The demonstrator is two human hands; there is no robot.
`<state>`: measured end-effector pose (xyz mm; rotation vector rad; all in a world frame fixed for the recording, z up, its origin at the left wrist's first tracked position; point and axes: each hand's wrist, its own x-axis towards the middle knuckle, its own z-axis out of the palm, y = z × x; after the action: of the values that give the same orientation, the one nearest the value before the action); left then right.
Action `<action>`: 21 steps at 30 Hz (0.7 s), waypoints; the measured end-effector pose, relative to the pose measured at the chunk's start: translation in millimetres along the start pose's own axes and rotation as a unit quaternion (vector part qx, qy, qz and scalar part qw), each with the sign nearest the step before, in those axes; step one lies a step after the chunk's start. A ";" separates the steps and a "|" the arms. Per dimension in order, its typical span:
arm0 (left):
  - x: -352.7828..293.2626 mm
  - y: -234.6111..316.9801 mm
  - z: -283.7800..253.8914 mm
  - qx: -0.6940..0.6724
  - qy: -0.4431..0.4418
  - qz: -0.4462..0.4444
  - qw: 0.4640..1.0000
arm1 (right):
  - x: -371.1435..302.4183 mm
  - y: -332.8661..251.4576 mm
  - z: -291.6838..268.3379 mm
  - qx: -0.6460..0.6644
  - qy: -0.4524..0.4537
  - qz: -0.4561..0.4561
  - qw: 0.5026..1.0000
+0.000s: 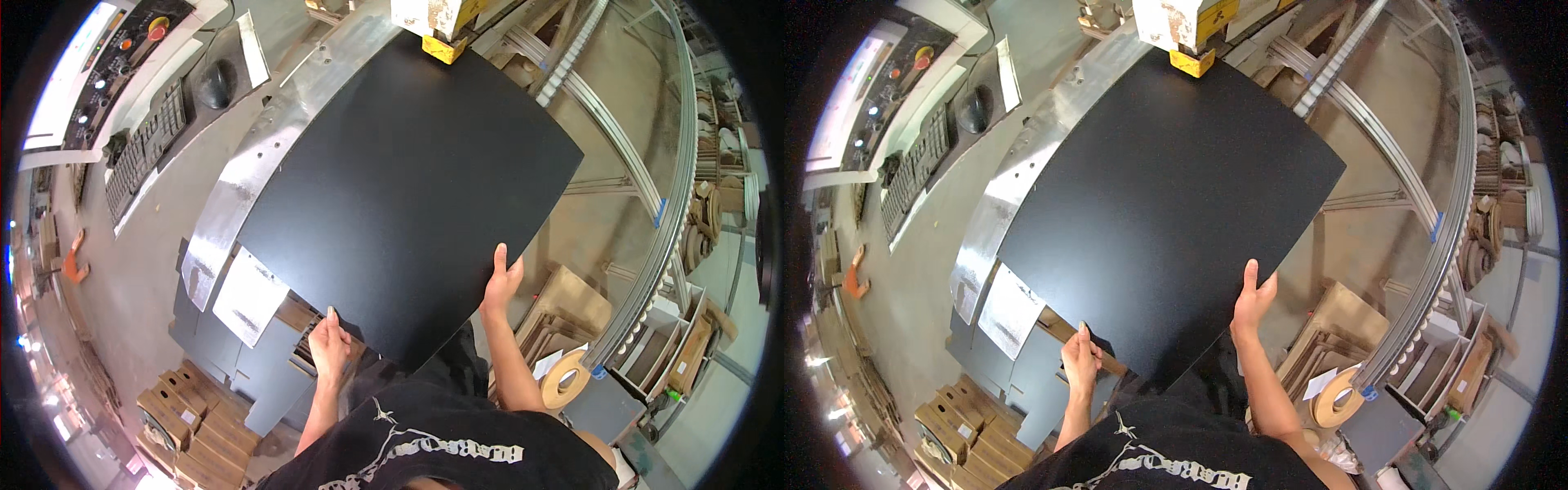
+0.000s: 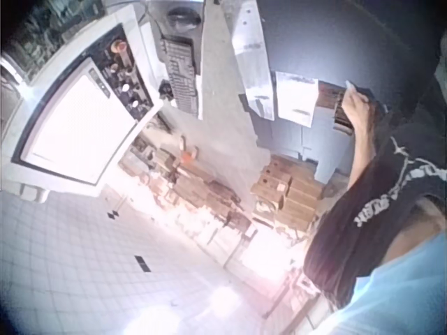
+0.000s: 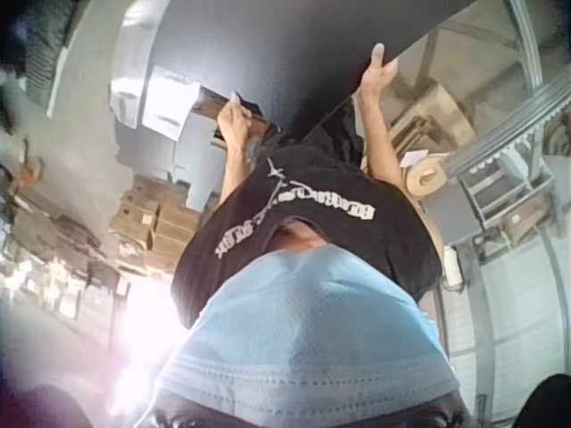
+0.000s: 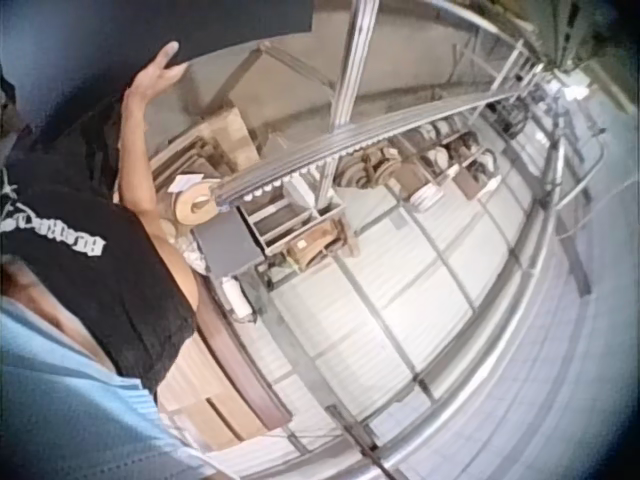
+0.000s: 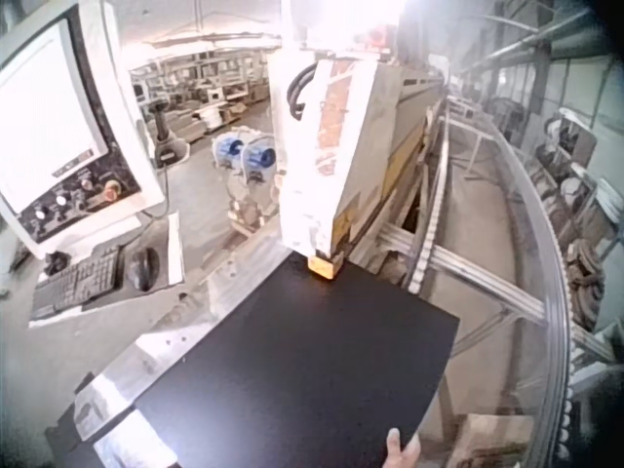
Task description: Operating an edge-banding machine and trimming wooden panels with a utility knife.
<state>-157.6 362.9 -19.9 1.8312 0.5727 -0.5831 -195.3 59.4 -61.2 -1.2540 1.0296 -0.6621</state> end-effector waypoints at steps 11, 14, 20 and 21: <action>15.7 11.6 -6.9 0.067 0.009 0.076 0.995 | 6.6 3.6 -3.2 -0.032 0.027 -0.009 0.999; 16.7 11.2 -13.1 -0.042 -0.037 0.014 0.998 | 9.2 14.0 -14.8 0.039 -0.044 0.004 0.998; -6.5 -22.0 -63.3 -0.073 -0.051 0.048 0.995 | -61.7 19.5 -26.1 0.033 -0.114 0.002 0.993; -16.5 -38.2 -84.4 -0.080 -0.047 0.018 0.996 | -99.3 8.7 -16.2 0.033 -0.069 0.013 0.997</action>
<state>-184.4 452.6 -11.2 1.6516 0.5067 -0.5801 -252.9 140.5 -43.8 -1.2095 0.9011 -0.5762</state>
